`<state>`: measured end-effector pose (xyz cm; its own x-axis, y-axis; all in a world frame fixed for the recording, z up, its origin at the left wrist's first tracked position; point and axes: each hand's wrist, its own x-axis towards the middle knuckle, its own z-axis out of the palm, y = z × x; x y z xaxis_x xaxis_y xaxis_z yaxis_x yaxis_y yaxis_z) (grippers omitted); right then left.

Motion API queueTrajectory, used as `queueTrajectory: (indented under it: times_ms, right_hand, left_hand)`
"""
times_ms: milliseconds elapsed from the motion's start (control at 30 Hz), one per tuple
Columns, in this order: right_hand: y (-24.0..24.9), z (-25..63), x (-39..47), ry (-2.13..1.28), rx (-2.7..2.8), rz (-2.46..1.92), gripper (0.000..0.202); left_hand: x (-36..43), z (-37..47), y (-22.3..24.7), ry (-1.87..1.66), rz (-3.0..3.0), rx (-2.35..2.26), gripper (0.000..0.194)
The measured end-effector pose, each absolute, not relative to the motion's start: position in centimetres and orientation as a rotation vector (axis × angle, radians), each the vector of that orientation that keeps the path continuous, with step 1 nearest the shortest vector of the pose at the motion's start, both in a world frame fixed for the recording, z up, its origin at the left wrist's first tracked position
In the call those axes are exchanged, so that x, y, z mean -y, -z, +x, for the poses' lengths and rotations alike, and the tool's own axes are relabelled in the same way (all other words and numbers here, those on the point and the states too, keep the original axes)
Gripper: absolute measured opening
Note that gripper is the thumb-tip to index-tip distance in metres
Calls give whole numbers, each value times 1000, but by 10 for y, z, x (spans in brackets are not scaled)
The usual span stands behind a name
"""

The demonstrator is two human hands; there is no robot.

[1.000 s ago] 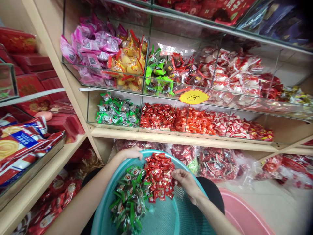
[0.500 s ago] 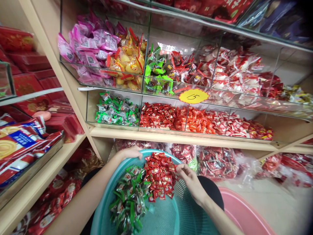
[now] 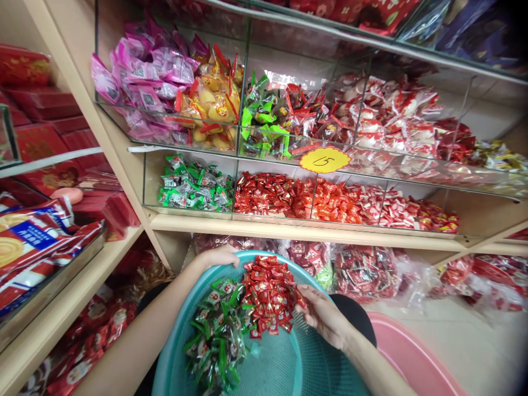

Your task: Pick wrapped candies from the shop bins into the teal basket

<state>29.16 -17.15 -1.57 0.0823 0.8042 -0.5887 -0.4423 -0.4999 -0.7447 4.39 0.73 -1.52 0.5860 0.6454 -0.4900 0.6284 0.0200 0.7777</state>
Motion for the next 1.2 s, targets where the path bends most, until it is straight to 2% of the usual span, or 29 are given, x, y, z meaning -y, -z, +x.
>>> queueTrajectory:
  times_ms: [167, 267, 367, 533, 1200]
  right_hand:
    - [13, 289, 172, -1601, 821, -1471, 37]
    - [20, 290, 170, -1330, 1248, -1538, 47]
    - [28, 288, 168, -1029, 1481, -1572, 40]
    - [37, 286, 160, -858, 1623, -1607, 21]
    - [28, 272, 153, -635, 1883, -1538, 19]
  left_hand:
    - [-8, 44, 15, -23, 1649, -1055, 34]
    - [-8, 44, 16, -25, 1654, -1052, 33]
    - [-9, 44, 16, -20, 1657, -1067, 31]
    - [-9, 44, 18, -24, 1651, -1064, 33]
    - [-8, 44, 15, -28, 1699, -1052, 28]
